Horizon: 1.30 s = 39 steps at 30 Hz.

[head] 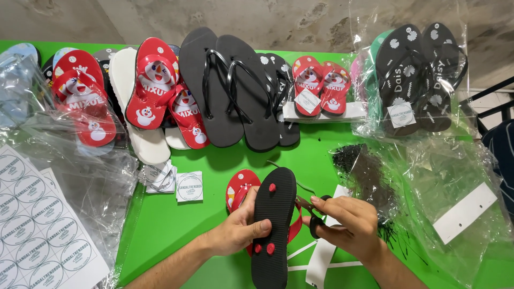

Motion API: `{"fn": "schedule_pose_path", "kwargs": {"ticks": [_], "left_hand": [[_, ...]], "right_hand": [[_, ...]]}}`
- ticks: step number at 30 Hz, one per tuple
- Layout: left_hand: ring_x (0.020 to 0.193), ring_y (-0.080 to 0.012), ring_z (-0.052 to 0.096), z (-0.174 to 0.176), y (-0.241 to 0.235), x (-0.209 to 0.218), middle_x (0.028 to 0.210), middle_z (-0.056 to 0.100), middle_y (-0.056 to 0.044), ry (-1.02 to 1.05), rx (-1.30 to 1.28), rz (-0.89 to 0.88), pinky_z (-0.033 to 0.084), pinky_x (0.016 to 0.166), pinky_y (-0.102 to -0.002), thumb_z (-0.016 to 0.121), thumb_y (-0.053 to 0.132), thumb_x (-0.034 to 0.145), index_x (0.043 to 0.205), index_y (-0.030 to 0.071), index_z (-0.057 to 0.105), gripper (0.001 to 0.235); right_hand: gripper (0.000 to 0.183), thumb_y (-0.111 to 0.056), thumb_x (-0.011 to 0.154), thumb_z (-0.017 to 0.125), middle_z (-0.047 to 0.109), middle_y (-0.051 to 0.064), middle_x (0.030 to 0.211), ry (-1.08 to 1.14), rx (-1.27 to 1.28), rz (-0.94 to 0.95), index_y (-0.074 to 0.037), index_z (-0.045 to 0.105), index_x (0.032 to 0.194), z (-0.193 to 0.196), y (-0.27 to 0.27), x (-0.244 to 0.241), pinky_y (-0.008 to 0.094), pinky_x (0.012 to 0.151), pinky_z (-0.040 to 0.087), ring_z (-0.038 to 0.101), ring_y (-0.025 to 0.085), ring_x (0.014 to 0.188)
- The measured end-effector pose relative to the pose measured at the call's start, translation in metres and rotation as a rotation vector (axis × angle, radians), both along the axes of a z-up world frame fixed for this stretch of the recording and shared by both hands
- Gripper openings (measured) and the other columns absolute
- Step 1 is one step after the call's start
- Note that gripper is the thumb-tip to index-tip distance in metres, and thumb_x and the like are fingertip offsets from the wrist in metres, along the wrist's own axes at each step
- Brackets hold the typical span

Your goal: The person prepares a pair of red flip-flops by trimming a black strap with shears, attaching a small sticker by hand, and placing the pair into a clear plastic bag.

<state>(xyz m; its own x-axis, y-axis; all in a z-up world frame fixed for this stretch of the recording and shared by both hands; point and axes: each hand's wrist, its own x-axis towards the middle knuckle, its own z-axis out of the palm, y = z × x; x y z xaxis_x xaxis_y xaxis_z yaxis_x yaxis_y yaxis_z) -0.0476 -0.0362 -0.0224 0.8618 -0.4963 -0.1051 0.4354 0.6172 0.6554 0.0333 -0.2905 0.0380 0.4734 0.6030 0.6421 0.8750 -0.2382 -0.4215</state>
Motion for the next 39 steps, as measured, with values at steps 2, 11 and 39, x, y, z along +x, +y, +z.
{"fn": "schedule_pose_path", "kwargs": {"ticks": [2,11,39], "left_hand": [[0.096,-0.0123,0.062,0.002,0.0,0.001,0.118,0.054,-0.006,0.015,-0.006,-0.002,0.057,0.085,-0.027,0.07,0.022,0.095,0.141,0.012,0.03,0.062],[0.09,-0.0144,0.062,-0.001,0.0,0.001,0.111,0.054,-0.007,0.043,0.0,0.005,0.059,0.079,-0.03,0.072,0.025,0.093,0.134,0.01,0.035,0.057],[0.095,-0.0188,0.069,0.004,-0.006,0.004,0.117,0.059,-0.011,-0.125,0.091,0.079,0.061,0.084,-0.033,0.07,0.023,0.096,0.138,0.01,0.023,0.064]], "right_hand": [[0.04,-0.022,0.084,0.085,0.076,0.004,0.085,-0.026,-0.011,-0.014,-0.006,0.069,0.117,0.0,-0.001,-0.001,0.029,0.061,0.058,0.072,0.015,0.068],[0.038,-0.022,0.083,0.086,0.075,0.002,0.08,-0.073,-0.055,-0.057,-0.007,0.071,0.115,0.004,0.001,-0.005,0.028,0.055,0.052,0.069,0.013,0.063],[0.043,-0.022,0.065,0.097,0.077,0.002,0.077,0.11,0.062,-0.195,-0.006,0.074,0.098,-0.004,0.004,-0.01,0.022,0.059,0.062,0.073,0.008,0.062]]}}
